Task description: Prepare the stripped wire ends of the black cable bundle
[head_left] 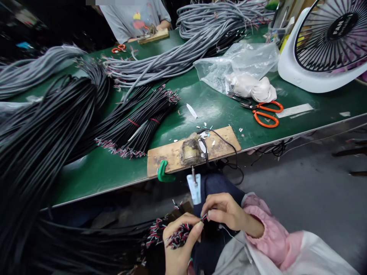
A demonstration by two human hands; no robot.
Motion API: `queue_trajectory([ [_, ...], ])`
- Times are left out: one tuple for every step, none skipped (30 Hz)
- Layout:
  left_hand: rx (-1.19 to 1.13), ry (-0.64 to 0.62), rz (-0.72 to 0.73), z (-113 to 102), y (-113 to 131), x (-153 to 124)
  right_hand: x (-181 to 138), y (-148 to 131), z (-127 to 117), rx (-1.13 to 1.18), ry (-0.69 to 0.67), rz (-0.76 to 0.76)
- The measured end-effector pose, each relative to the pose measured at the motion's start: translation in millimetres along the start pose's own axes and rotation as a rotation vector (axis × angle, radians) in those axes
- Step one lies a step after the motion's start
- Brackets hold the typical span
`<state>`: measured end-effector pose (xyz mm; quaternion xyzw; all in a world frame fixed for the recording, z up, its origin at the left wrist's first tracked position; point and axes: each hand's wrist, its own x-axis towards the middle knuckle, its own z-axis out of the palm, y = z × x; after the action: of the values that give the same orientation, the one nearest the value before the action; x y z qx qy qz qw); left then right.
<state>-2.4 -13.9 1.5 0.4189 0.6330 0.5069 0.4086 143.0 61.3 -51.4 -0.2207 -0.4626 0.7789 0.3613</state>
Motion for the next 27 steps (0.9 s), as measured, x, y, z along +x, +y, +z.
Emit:
queue_trajectory([
  [0.008, -0.007, -0.006, 0.2, -2.5, -2.0, -0.9, -2.7, 0.3, -0.063, 0.000, -0.043],
  [0.012, -0.012, 0.001, 0.2, -5.7, -3.7, -1.3, -4.8, 0.6, -0.129, 0.011, -0.082],
  [0.014, -0.014, 0.017, 0.1, -9.4, -5.1, -1.5, -6.4, 0.7, -0.191, 0.025, -0.114],
  [0.012, -0.012, 0.039, 0.1, -13.4, -6.3, -1.7, -7.8, 0.9, -0.241, 0.035, -0.135],
  [0.010, -0.016, 0.070, 0.1, -17.2, -7.3, -2.0, -9.0, 1.0, -0.277, 0.038, -0.149],
  [0.011, -0.017, 0.092, 0.2, -20.5, -8.3, -2.6, -10.3, 1.3, -0.303, 0.035, -0.157],
  [0.012, -0.021, 0.109, 0.4, -22.8, -9.3, -3.6, -11.8, 1.9, -0.325, 0.033, -0.163],
  [0.019, -0.017, 0.109, 0.7, -24.1, -10.4, -4.8, -13.4, 2.7, -0.350, 0.036, -0.172],
  [0.030, -0.008, 0.095, 1.0, -24.1, -11.6, -6.4, -15.1, 3.8, -0.381, 0.047, -0.185],
  [0.045, 0.006, 0.074, 1.3, -23.0, -12.9, -8.2, -16.8, 5.0, -0.415, 0.063, -0.203],
  [0.062, 0.028, 0.048, 1.6, -21.2, -14.2, -9.9, -18.1, 6.3, -0.448, 0.078, -0.223],
  [0.074, 0.050, 0.022, 1.7, -18.9, -15.4, -11.6, -19.0, 7.4, -0.474, 0.091, -0.242],
  [0.078, 0.067, 0.001, 1.8, -16.6, -16.5, -13.1, -19.3, 8.3, -0.488, 0.096, -0.254],
  [0.075, 0.078, -0.010, 1.7, -14.6, -17.5, -14.3, -18.9, 8.7, -0.489, 0.094, -0.258],
  [0.066, 0.078, -0.013, 1.6, -13.0, -18.3, -15.2, -18.0, 8.8, -0.478, 0.089, -0.251],
  [0.056, 0.069, -0.011, 1.4, -12.0, -19.0, -15.8, -16.6, 8.5, -0.459, 0.085, -0.240],
  [0.047, 0.051, -0.007, 1.3, -11.5, -19.7, -16.1, -15.0, 8.0, -0.438, 0.084, -0.226],
  [0.038, 0.033, -0.002, 1.3, -11.4, -20.4, -16.3, -13.1, 7.3, -0.421, 0.084, -0.213],
  [0.030, 0.018, 0.004, 1.4, -11.5, -21.2, -16.4, -11.3, 6.5, -0.409, 0.084, -0.200],
  [0.021, 0.005, 0.011, 1.6, -11.7, -21.9, -16.5, -9.7, 5.8, -0.402, 0.079, -0.186],
  [0.011, -0.006, 0.021, 2.0, -11.7, -22.6, -16.6, -8.3, 5.3, -0.398, 0.068, -0.173],
  [0.004, -0.014, 0.032, 2.4, -11.5, -23.2, -16.8, -7.2, 5.0, -0.398, 0.050, -0.160],
  [0.002, -0.026, 0.045, 2.9, -11.0, -23.5, -16.9, -6.5, 4.9, -0.399, 0.031, -0.151],
  [0.006, -0.038, 0.058, 3.4, -10.2, -23.7, -16.9, -6.1, 4.8, -0.396, 0.011, -0.150],
  [0.015, -0.051, 0.069, 3.8, -9.2, -23.6, -16.9, -6.0, 4.8, -0.387, -0.009, -0.156],
  [0.027, -0.062, 0.078, 4.2, -8.0, -23.4, -16.8, -6.1, 4.8, -0.375, -0.030, -0.165],
  [0.040, -0.071, 0.084, 4.5, -7.0, -23.0, -16.6, -6.5, 4.7, -0.364, -0.050, -0.177],
])
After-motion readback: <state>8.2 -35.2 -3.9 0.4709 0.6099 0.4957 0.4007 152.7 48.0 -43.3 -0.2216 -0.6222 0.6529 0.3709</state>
